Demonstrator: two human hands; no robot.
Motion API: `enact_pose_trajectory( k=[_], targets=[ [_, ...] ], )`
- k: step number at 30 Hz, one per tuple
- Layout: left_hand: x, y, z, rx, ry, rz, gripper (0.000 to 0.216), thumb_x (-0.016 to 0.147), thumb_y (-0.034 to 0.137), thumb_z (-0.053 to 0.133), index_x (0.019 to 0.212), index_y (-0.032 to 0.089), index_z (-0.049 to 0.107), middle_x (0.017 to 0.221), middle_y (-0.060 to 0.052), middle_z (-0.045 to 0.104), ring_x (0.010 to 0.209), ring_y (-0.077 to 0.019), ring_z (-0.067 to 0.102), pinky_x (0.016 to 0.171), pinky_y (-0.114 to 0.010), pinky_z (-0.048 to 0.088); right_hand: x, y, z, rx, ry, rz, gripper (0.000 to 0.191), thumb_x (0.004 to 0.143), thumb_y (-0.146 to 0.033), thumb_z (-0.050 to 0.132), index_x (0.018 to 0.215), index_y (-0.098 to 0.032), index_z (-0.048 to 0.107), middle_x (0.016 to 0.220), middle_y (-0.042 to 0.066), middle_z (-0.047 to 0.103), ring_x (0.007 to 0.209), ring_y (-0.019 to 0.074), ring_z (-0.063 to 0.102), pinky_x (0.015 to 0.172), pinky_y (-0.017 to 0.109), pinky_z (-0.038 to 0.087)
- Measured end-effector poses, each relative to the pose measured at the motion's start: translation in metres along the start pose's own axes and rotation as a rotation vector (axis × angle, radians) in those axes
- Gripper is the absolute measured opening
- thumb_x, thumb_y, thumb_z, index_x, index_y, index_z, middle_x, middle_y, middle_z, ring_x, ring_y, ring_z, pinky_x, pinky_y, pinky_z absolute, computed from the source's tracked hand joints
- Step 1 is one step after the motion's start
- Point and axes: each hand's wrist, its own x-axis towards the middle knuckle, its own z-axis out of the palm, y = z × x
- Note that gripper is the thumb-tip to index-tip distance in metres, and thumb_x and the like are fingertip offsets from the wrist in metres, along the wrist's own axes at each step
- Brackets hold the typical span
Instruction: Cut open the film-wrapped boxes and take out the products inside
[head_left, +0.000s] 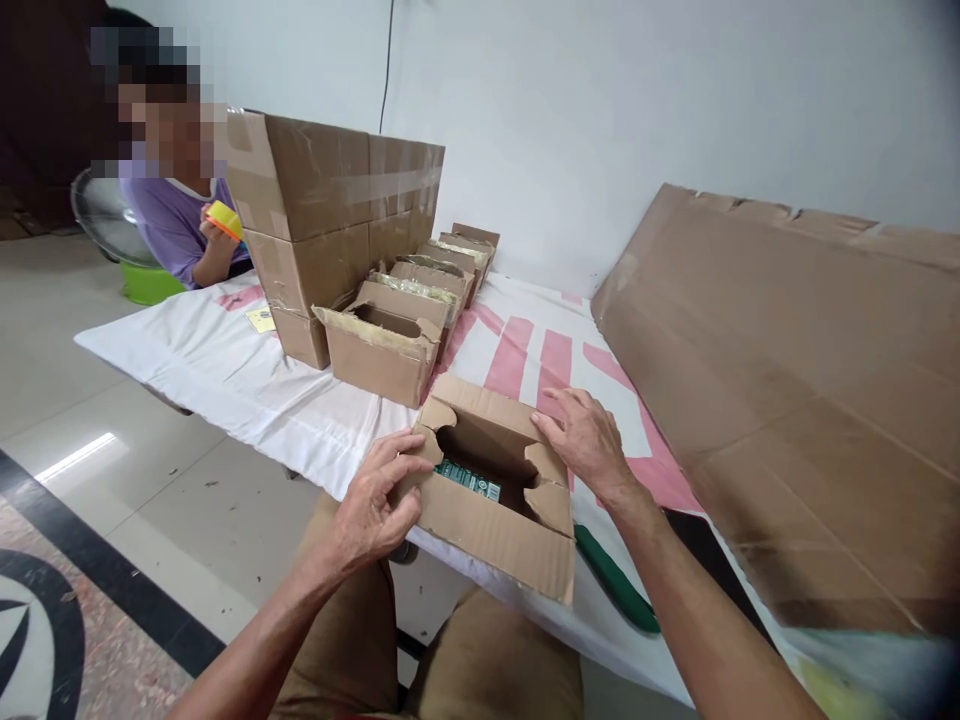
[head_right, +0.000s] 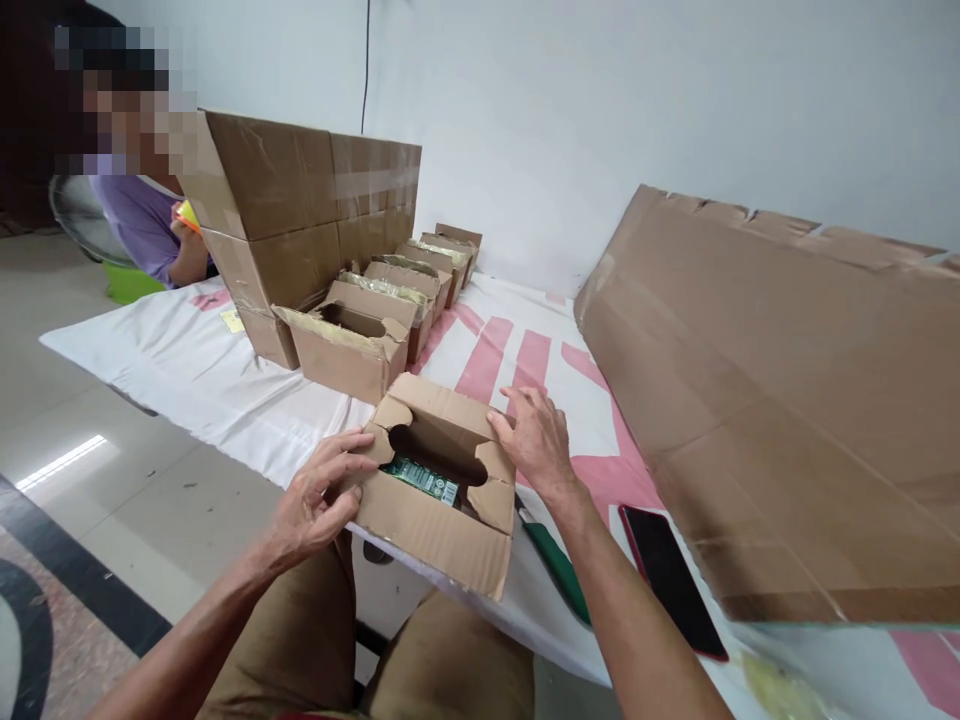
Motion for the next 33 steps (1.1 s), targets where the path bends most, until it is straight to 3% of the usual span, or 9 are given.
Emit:
enact_pose_trajectory(
  k=[5,8,11,14,16,19,25,29,33],
  targets=[
    [0.042,0.016,-0.022,0.1,-0.159,0.114,0.043,0.077,0.004,0.05,0.11,0.02,0.073,0.132,-0.011,0.072,0.131,-0.0275,0.062,0.111,-0.046,0.051,-0.011,-0.014,-0.009,-0.097,-0.033,-0.201,0.021,0.092,-0.025,0.055,0.094,-0.024,0.076,0.102,0.009,0.077,0.097,0.0284,0.065,0.085,0.041,0.039],
    [0.078,0.03,-0.023,0.166,-0.436,0.223,0.041,0.084,0.005,0.048,0.112,0.019,0.074,0.114,-0.01,0.078,0.122,-0.0264,0.066,0.105,-0.042,0.052,-0.02,-0.03,-0.022,-0.016,-0.07,-0.312,0.023,0.096,-0.024,0.054,0.1,-0.023,0.076,0.107,0.008,0.079,0.101,0.027,0.067,0.087,0.041,0.038],
    [0.106,0.04,-0.012,0.258,-0.804,0.266,0.041,0.083,0.007,0.049,0.11,0.02,0.077,0.103,-0.007,0.08,0.1,-0.0229,0.071,0.089,-0.034,0.054,-0.023,-0.05,-0.032,0.066,-0.344,-0.466,0.028,0.099,-0.021,0.051,0.109,-0.024,0.076,0.115,0.006,0.08,0.106,0.0239,0.069,0.091,0.038,0.04],
    [0.118,0.045,0.002,0.466,-0.972,0.321,0.029,0.079,0.012,0.055,0.092,0.019,0.079,0.088,-0.008,0.08,0.088,-0.0241,0.069,0.089,-0.037,0.053,-0.025,-0.065,-0.041,-0.075,-0.652,-0.544,0.025,0.098,-0.019,0.053,0.102,-0.024,0.078,0.104,0.004,0.081,0.097,0.0226,0.071,0.084,0.035,0.04],
    [0.116,0.046,0.003,0.619,-0.91,0.379,0.017,0.077,0.016,0.059,0.076,0.018,0.077,0.075,-0.011,0.076,0.092,-0.0294,0.067,0.102,-0.047,0.049,-0.027,-0.071,-0.049,-0.226,-0.665,-0.552,0.023,0.098,-0.019,0.055,0.092,-0.021,0.077,0.094,0.007,0.08,0.092,0.0242,0.071,0.081,0.035,0.039],
    [0.102,0.042,-0.013,0.703,-0.653,0.392,0.012,0.077,0.021,0.064,0.071,0.02,0.074,0.076,-0.012,0.074,0.1,-0.0343,0.065,0.118,-0.06,0.032,-0.033,-0.067,-0.065,-0.34,-0.485,-0.555,0.025,0.098,-0.023,0.055,0.081,-0.019,0.074,0.087,0.011,0.078,0.091,0.0274,0.069,0.085,0.04,0.039],
    [0.051,0.006,-0.048,0.469,-0.321,0.054,0.041,0.091,0.055,0.063,0.115,0.024,0.074,0.128,-0.013,0.071,0.115,-0.0343,0.065,0.112,-0.057,0.041,-0.06,-0.013,-0.085,-0.035,-0.339,-0.453,0.031,0.098,-0.029,0.047,0.08,-0.027,0.073,0.085,0.003,0.078,0.081,0.0244,0.068,0.081,0.04,0.044],
    [0.019,-0.014,-0.035,0.287,-0.177,-0.126,0.054,0.094,0.056,0.059,0.138,0.024,0.064,0.147,-0.014,0.062,0.139,-0.0358,0.054,0.115,-0.056,0.041,-0.081,0.019,-0.08,0.065,-0.435,-0.332,0.021,0.097,-0.035,0.052,0.094,-0.03,0.073,0.097,0.001,0.078,0.088,0.0248,0.071,0.08,0.039,0.05],
    [0.005,-0.019,-0.019,0.07,-0.134,-0.252,0.058,0.096,0.054,0.058,0.146,0.025,0.058,0.154,-0.014,0.057,0.146,-0.0347,0.048,0.121,-0.058,0.038,-0.083,0.015,-0.077,0.032,-0.485,-0.229,0.026,0.099,-0.037,0.048,0.097,-0.028,0.073,0.095,0.004,0.076,0.086,0.0249,0.07,0.076,0.038,0.052]
  ],
)
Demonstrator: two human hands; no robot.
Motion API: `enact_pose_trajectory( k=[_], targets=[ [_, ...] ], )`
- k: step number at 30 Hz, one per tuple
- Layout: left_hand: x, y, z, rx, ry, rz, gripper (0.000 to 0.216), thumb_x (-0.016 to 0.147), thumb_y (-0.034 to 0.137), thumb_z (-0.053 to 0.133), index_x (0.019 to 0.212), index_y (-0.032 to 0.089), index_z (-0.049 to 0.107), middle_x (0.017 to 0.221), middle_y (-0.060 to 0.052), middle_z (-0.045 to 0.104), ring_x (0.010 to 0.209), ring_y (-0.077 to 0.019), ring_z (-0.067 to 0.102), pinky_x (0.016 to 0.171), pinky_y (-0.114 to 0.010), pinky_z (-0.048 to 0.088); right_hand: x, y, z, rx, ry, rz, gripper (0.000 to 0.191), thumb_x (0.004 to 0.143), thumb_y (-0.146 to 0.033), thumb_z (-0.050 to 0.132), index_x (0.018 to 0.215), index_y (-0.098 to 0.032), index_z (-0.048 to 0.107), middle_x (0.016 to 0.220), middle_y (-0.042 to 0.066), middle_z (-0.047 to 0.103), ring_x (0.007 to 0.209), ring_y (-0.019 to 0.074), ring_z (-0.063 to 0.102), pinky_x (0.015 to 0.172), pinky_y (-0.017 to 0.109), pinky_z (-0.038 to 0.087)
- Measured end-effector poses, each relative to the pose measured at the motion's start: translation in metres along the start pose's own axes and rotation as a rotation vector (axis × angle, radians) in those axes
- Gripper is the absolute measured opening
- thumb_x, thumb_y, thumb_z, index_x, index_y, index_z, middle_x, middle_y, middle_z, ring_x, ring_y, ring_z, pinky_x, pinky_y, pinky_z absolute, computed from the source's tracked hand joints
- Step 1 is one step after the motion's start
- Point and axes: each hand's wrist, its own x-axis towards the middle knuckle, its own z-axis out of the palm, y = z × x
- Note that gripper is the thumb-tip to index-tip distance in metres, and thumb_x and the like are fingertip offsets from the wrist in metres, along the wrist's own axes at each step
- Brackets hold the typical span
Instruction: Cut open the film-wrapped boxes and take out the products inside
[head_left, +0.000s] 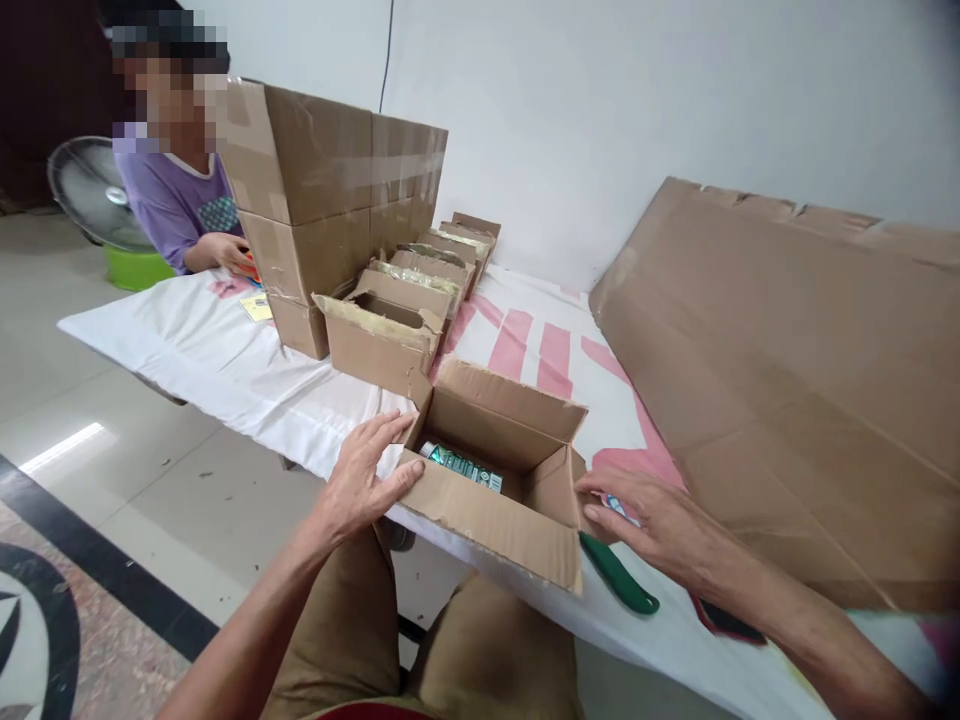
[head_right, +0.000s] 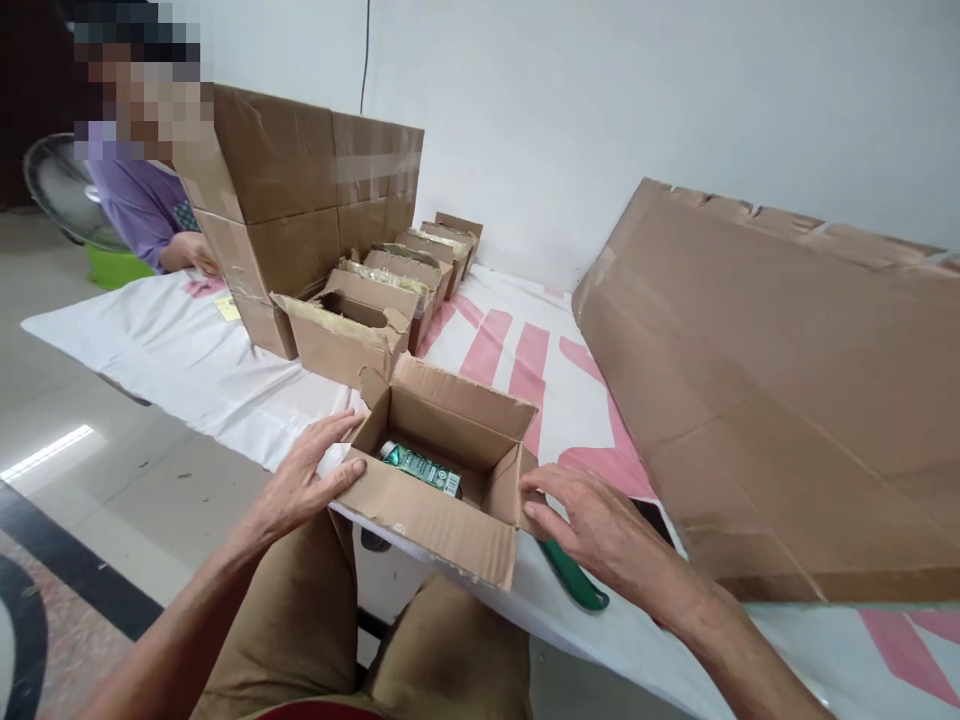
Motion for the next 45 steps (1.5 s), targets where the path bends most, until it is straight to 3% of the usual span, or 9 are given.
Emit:
enact_pose_trajectory(
  k=[5,12,16,19,25,31,35,38,45],
  targets=[
    [-0.005,0.0,0.01,-0.127,0.052,-0.063,0.057,0.096,0.05,0.061,0.147,0.026,0.057,0.164,-0.015,0.044,0.155,-0.0355,0.038,0.125,-0.06,0.033,0.046,-0.04,-0.002,-0.355,-0.061,-0.121,0.018,0.089,-0.019,0.057,0.077,-0.023,0.07,0.086,0.008,0.072,0.082,0.026,0.067,0.074,0.039,0.046],
    [-0.009,-0.004,0.025,-0.184,0.085,-0.061,0.062,0.096,0.044,0.062,0.154,0.027,0.05,0.17,-0.017,0.033,0.158,-0.0371,0.032,0.124,-0.061,0.035,0.128,-0.085,0.042,-0.205,-0.398,-0.198,0.016,0.084,-0.016,0.071,0.099,-0.019,0.074,0.094,0.01,0.08,0.086,0.0259,0.076,0.069,0.032,0.049],
    [-0.008,-0.005,0.028,-0.19,0.091,-0.035,0.061,0.096,0.04,0.062,0.155,0.028,0.048,0.168,-0.015,0.038,0.159,-0.035,0.032,0.125,-0.06,0.034,0.142,-0.089,0.07,-0.223,-0.408,-0.157,0.018,0.09,-0.018,0.063,0.106,-0.02,0.072,0.095,0.01,0.081,0.083,0.0241,0.076,0.067,0.031,0.05],
    [-0.007,-0.004,0.028,-0.187,0.075,-0.042,0.062,0.096,0.038,0.062,0.155,0.027,0.048,0.165,-0.015,0.043,0.159,-0.0346,0.031,0.126,-0.06,0.033,0.141,-0.087,0.067,-0.249,-0.406,-0.107,0.021,0.086,-0.029,0.069,0.104,-0.019,0.071,0.089,0.012,0.08,0.08,0.0286,0.076,0.066,0.034,0.049],
    [-0.005,-0.002,0.029,-0.159,0.139,-0.04,0.058,0.095,0.038,0.063,0.151,0.026,0.052,0.165,-0.016,0.041,0.156,-0.0357,0.036,0.122,-0.059,0.039,0.111,-0.079,-0.003,-0.21,-0.216,0.023,0.03,0.084,-0.037,0.063,0.108,-0.02,0.07,0.095,0.011,0.079,0.081,0.0302,0.074,0.067,0.035,0.046],
    [-0.019,0.027,0.008,-0.097,0.458,0.048,0.04,0.097,0.035,0.063,0.137,0.028,0.062,0.155,-0.014,0.051,0.148,-0.0331,0.045,0.119,-0.057,0.043,0.059,-0.086,-0.047,0.196,0.099,0.019,0.031,0.082,-0.048,0.066,0.103,-0.026,0.073,0.086,0.002,0.077,0.072,0.0235,0.07,0.056,0.03,0.049],
    [-0.042,0.049,-0.01,-0.37,0.451,0.025,0.033,0.095,0.042,0.068,0.125,0.028,0.068,0.123,-0.01,0.072,0.11,-0.0258,0.069,0.09,-0.039,0.06,0.04,-0.125,-0.039,0.374,0.12,-0.085,0.038,0.081,-0.041,0.07,0.117,-0.029,0.072,0.092,0.001,0.079,0.076,0.0237,0.073,0.062,0.031,0.055],
    [-0.053,0.057,-0.011,-0.776,0.322,-0.12,0.063,0.084,0.065,0.074,0.131,0.023,0.064,0.11,-0.012,0.075,0.09,-0.0244,0.073,0.067,-0.032,0.06,0.044,-0.162,-0.02,0.215,0.239,-0.245,0.043,0.083,-0.037,0.071,0.124,-0.026,0.069,0.092,0.004,0.079,0.076,0.0244,0.072,0.068,0.034,0.055],
    [-0.069,0.046,-0.025,-0.913,0.69,-0.332,0.065,0.071,0.05,0.089,0.122,0.019,0.065,0.111,-0.009,0.076,0.105,-0.0247,0.072,0.092,-0.034,0.06,0.084,-0.229,0.03,-0.06,0.444,-0.582,0.056,0.093,-0.035,0.066,0.14,-0.005,0.056,0.105,0.018,0.076,0.093,0.0309,0.069,0.085,0.044,0.054]
  ],
)
